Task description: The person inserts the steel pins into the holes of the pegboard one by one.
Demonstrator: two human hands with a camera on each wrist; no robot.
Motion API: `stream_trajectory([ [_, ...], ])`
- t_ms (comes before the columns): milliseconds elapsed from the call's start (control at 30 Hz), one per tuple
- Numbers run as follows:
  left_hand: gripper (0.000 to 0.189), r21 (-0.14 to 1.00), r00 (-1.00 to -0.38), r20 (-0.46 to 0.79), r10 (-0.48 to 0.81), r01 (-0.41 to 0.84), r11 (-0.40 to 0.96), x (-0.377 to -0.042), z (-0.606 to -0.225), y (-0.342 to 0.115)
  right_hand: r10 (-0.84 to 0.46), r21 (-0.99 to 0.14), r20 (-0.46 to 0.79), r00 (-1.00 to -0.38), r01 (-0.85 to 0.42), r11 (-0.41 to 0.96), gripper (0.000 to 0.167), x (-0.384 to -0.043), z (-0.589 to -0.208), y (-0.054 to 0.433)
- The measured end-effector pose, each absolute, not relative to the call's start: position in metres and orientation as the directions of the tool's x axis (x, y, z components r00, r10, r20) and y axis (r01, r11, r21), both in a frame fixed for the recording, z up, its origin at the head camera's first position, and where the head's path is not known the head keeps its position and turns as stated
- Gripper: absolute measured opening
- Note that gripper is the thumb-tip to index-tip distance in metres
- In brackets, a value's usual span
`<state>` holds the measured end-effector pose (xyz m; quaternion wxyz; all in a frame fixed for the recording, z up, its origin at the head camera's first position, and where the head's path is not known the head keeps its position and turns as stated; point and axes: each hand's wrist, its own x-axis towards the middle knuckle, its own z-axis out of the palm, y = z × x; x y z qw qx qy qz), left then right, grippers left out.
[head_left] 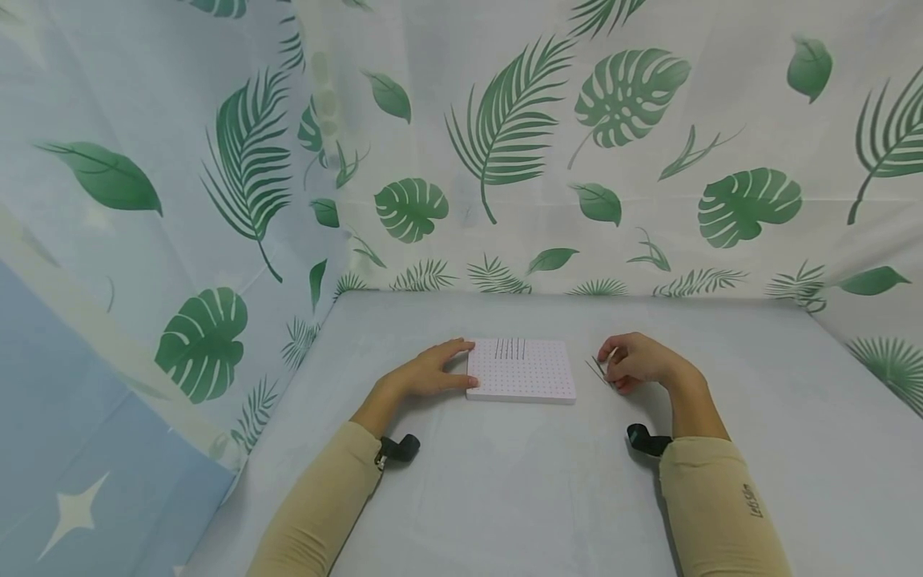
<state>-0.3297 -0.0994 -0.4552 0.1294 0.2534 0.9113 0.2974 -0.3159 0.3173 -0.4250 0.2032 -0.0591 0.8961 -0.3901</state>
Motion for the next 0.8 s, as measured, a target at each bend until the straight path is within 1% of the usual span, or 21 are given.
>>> stream_trajectory([
  [267, 0.088, 0.602, -0.838, -0.089, 0.538, 0.385, 0.7, -0.3294, -0.4552, -0.0998, -0.275, -0.716, -0.319, -0.907, 0.041, 0.697, 0.028, -0.3154, -0.424, 0.3164],
  [467, 0.088, 0.599, -0.834, -0.089, 0.544, 0.392, 0.698, -0.3299, -0.4548, -0.1003, -0.274, -0.72, -0.316, -0.908, 0.041, 0.693, 0.032, -0.3151, -0.4236, 0.3152],
  [800, 0.088, 0.603, -0.83, -0.085, 0.551, 0.398, 0.691, -0.3297, -0.4539, -0.1001, -0.273, -0.72, -0.325, -0.905, 0.05, 0.692, 0.024, -0.3134, -0.4203, 0.3154],
])
